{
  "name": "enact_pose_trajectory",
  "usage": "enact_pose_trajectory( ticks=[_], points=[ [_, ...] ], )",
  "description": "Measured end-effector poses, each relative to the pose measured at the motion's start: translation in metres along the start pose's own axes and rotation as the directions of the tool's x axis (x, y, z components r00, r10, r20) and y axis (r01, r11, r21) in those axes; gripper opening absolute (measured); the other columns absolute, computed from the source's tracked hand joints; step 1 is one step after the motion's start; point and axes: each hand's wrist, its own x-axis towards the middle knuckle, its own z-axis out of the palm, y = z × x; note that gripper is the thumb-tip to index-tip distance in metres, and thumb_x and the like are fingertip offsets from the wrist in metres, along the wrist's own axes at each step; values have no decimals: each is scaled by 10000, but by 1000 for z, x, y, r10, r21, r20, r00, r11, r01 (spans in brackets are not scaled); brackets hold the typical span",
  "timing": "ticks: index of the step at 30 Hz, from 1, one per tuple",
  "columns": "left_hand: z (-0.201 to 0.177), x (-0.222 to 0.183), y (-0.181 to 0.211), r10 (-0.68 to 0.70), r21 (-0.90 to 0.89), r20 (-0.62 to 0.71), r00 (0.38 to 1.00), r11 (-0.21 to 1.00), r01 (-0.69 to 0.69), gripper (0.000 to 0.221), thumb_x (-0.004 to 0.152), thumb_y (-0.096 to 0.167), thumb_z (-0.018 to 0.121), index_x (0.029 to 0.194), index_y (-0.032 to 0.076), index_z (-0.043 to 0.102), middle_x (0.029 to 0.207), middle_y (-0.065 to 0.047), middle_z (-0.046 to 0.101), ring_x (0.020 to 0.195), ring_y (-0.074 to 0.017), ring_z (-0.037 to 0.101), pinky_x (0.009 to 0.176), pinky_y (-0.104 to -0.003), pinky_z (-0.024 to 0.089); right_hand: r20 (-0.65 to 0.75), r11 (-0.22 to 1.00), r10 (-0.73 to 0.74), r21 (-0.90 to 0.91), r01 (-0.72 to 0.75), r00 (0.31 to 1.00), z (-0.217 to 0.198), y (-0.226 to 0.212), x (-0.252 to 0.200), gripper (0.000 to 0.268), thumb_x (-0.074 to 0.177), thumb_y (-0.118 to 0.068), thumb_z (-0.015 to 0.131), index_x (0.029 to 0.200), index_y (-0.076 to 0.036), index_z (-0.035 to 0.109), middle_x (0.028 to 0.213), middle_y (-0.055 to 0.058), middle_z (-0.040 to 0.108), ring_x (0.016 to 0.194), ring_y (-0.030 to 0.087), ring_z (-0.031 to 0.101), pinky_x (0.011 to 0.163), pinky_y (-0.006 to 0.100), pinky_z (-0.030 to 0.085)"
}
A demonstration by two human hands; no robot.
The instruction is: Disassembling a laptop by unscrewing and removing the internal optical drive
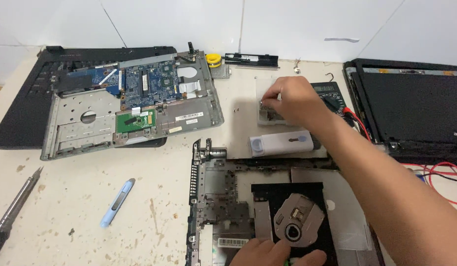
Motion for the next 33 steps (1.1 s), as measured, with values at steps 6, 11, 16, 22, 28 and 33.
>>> enact_pose_trajectory(
  ticks=[6,11,16,22,28,33],
  points=[
    [41,-11,6,-346,44,-62,936,936,349,587,878,474,640,589,212,201,602,34,16,496,-91,58,447,-299,185,69,907,388,146,-394,919,-81,-68,-5,313,1007,-254,514,1126,-53,723,1105,138,710,1045,276,625,897,435,487],
    [-1,8,13,-121,54,-91,989,991,126,343,953,429,583,742,243,385,606,23,117,463,-120,130,399,-309,194,165,911,404,14,-412,900,-88,-52,-9,255,950,-203,561,1080,-131,768,1105,81,727,997,246,639,855,405,478],
    [2,6,14,-152,125,-128,980,978,168,463,961,413,591,666,242,278,612,33,96,508,-96,97,446,-313,156,274,887,455,-55,-459,847,-89,-59,-17,269,960,-196,537,1110,-173,758,1161,83,704,1020,258,624,869,407,477],
    [57,-25,-6,-188,66,69,980,981,183,486,1080,466,468,694,248,271,600,28,138,462,-100,148,462,-349,208,427,912,408,-143,-386,807,-86,-68,-13,317,966,-129,521,1188,-234,721,1252,25,667,1168,231,602,1055,413,472],
    [1,10,18,-251,124,-257,933,949,289,460,796,355,603,644,222,189,605,29,69,537,-104,37,456,-294,133,129,922,388,-75,-381,913,-92,-45,-19,364,919,-118,446,1035,-183,786,1104,106,703,882,293,626,747,409,444],
    [4,7,16,-182,125,-188,965,970,207,436,883,359,585,665,227,231,633,15,66,534,-106,63,466,-321,157,255,941,335,-132,-310,907,-90,-15,-36,337,976,-75,494,1020,-211,800,1096,121,665,1016,333,629,879,430,490]
  ],
)
